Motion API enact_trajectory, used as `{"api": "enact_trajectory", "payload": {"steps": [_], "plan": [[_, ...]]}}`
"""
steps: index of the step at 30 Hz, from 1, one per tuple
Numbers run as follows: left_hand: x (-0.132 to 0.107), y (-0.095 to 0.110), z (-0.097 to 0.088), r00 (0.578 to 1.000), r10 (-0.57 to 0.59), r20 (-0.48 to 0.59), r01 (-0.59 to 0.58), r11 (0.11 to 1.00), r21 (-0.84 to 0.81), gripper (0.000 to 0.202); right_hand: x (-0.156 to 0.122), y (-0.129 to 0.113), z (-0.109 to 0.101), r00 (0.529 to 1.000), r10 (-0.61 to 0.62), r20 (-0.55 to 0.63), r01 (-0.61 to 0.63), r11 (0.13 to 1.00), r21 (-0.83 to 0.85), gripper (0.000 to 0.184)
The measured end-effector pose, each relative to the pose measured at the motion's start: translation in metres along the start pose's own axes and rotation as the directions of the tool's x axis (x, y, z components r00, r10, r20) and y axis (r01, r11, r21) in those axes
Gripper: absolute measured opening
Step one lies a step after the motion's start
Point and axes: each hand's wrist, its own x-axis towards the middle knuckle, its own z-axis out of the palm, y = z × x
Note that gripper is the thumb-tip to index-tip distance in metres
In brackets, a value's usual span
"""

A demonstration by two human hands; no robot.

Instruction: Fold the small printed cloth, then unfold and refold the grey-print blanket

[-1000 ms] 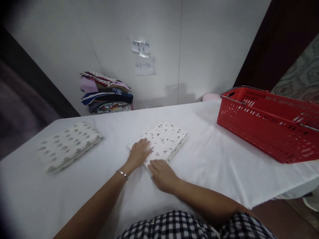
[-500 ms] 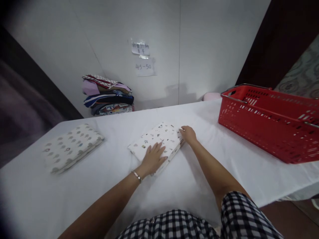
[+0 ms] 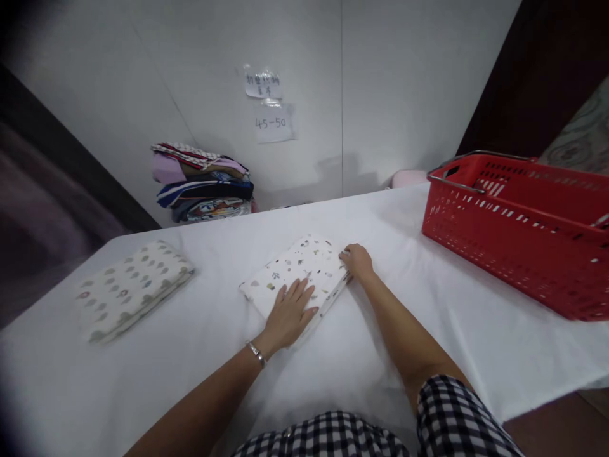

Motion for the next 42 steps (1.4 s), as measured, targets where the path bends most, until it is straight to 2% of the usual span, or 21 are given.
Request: {"api": "enact_trajectory", "payload": {"steps": [5, 9, 12, 19, 23, 26, 28, 30, 31, 33, 35, 37, 40, 42], "plan": [[-0.001, 0.001, -0.002, 1.000, 0.004, -0.013, -0.004, 1.000, -0.007, 0.051, -0.008, -0.009, 0.002, 0.990, -0.142, -0.015, 0.141, 0.989, -0.049, 0.016], [-0.001, 0.000, -0.002, 1.000, 0.004, -0.011, -0.004, 1.000, -0.010, 0.051, -0.012, -0.012, 0.004, 0.983, -0.182, -0.025, 0.181, 0.983, -0.044, 0.017], [-0.001, 0.000, -0.002, 1.000, 0.007, -0.024, -0.007, 1.000, -0.011, 0.050, -0.009, -0.008, 0.005, 0.988, -0.154, -0.029, 0.154, 0.988, -0.003, 0.017], [0.000, 0.001, -0.004, 1.000, -0.003, -0.007, 0.003, 1.000, -0.006, 0.051, 0.004, 0.018, 0.012, 0.999, 0.037, 0.038, -0.042, 0.988, 0.151, 0.028], [0.000, 0.001, -0.003, 1.000, -0.001, -0.017, 0.001, 1.000, -0.013, 0.051, 0.005, 0.023, 0.012, 0.997, 0.051, 0.057, -0.060, 0.983, 0.173, 0.029], [0.000, 0.001, -0.003, 1.000, -0.001, -0.020, 0.001, 1.000, -0.016, 0.051, 0.004, 0.016, 0.005, 0.998, 0.040, 0.041, -0.046, 0.988, 0.151, 0.030], [0.000, 0.001, -0.003, 1.000, -0.003, -0.018, 0.002, 1.000, -0.018, 0.051, 0.001, 0.006, -0.001, 1.000, -0.019, -0.002, 0.019, 0.992, 0.121, 0.034], [0.000, 0.002, -0.003, 1.000, -0.004, -0.019, 0.004, 1.000, -0.020, 0.050, -0.003, -0.008, -0.005, 0.983, -0.173, -0.054, 0.177, 0.981, 0.078, 0.042], [0.000, 0.002, -0.003, 1.000, -0.006, -0.020, 0.005, 1.000, -0.020, 0.050, -0.007, -0.015, -0.006, 0.964, -0.262, -0.055, 0.265, 0.963, 0.053, 0.046], [-0.002, 0.003, -0.002, 1.000, -0.007, -0.027, 0.006, 1.000, -0.019, 0.050, -0.014, -0.028, -0.003, 0.921, -0.388, 0.015, 0.388, 0.921, 0.011, 0.052], [-0.004, 0.004, -0.001, 0.999, -0.012, -0.039, 0.012, 1.000, -0.021, 0.050, -0.021, -0.036, 0.003, 0.900, -0.416, 0.131, 0.422, 0.907, -0.019, 0.053], [-0.003, 0.005, -0.004, 0.999, -0.016, -0.041, 0.015, 0.999, -0.035, 0.048, -0.027, -0.038, 0.009, 0.886, -0.421, 0.195, 0.437, 0.899, -0.044, 0.049], [0.006, -0.001, -0.016, 1.000, -0.005, -0.006, 0.005, 0.996, -0.089, 0.042, -0.030, -0.036, 0.014, 0.879, -0.432, 0.203, 0.451, 0.891, -0.056, 0.047], [0.016, -0.010, -0.024, 0.998, -0.051, -0.022, 0.048, 0.994, -0.095, 0.040, -0.030, -0.034, 0.014, 0.883, -0.427, 0.198, 0.445, 0.894, -0.057, 0.047]]}}
